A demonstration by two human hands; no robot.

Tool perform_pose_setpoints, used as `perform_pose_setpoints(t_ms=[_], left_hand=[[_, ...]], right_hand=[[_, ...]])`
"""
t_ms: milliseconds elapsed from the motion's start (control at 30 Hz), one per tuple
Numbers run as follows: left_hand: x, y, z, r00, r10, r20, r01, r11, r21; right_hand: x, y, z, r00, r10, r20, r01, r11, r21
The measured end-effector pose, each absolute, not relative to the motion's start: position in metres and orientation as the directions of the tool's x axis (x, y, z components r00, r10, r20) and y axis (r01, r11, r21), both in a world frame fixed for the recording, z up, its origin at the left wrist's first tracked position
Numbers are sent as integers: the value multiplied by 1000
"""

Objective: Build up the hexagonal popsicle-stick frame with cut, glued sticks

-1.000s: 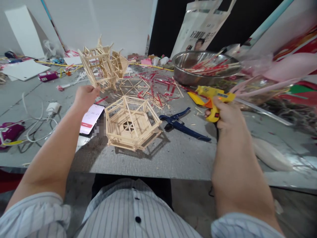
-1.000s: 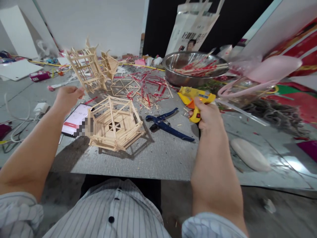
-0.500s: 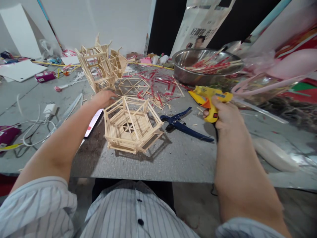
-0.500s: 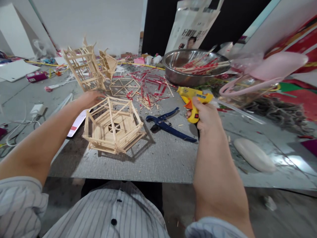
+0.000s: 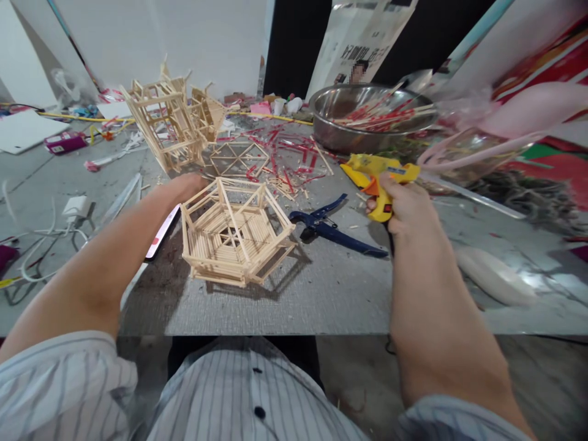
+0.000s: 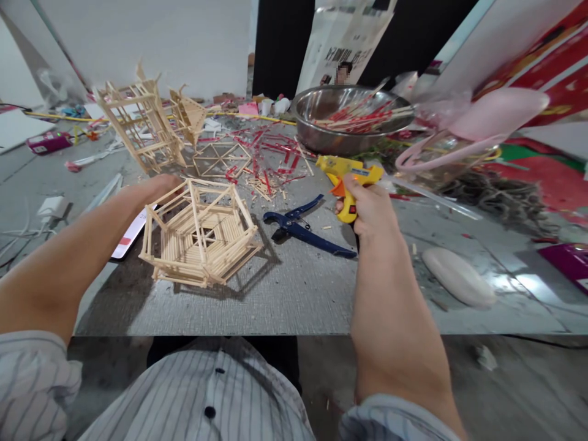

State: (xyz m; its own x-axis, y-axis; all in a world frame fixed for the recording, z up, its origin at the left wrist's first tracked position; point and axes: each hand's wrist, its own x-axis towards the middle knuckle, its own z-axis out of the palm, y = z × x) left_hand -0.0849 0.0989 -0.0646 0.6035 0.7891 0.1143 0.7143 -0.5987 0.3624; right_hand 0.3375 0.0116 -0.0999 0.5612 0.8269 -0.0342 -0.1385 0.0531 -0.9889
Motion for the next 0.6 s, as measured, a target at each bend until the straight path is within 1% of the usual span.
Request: perform_pose_setpoints(t_ms=[100, 200, 267, 300, 333, 400, 433, 467, 533, 600], left_hand=[[-92, 104, -64, 551, 834, 15, 796, -531, 292], [-104, 110, -51, 466, 884, 28, 858, -460, 230], [-113, 110, -33, 412, 910, 57, 889, -414, 197], [-116, 108, -22, 372, 923, 98, 905, -384, 181], [-117, 103, -11, 288, 942, 174, 935, -315, 159], [-114, 84, 8, 231, 934, 273, 945, -282, 168], [-109, 72, 16, 180, 933, 312, 937, -259, 235], [-102, 58, 21, 149, 939, 310, 901, -259, 349], [-84, 28, 23, 113, 924, 365, 722, -329, 608], [-65, 3, 18, 122, 887, 446, 557, -433, 709]], right_hand=[[339, 13, -101, 553, 833, -25, -146, 68, -987], [342, 13, -103, 547, 837, -9, -150, 87, -985], [343, 14, -104, 545, 839, 6, -147, 102, -984], [344, 15, -105, 544, 839, 14, -145, 110, -983], [345, 15, -106, 544, 839, 23, -142, 119, -983], [345, 16, -107, 539, 841, 45, -137, 141, -981], [345, 16, -107, 534, 844, 56, -136, 151, -979], [345, 16, -107, 527, 847, 68, -136, 163, -977], [344, 15, -107, 506, 858, 93, -137, 186, -973], [342, 14, -107, 473, 873, 119, -139, 208, -968]])
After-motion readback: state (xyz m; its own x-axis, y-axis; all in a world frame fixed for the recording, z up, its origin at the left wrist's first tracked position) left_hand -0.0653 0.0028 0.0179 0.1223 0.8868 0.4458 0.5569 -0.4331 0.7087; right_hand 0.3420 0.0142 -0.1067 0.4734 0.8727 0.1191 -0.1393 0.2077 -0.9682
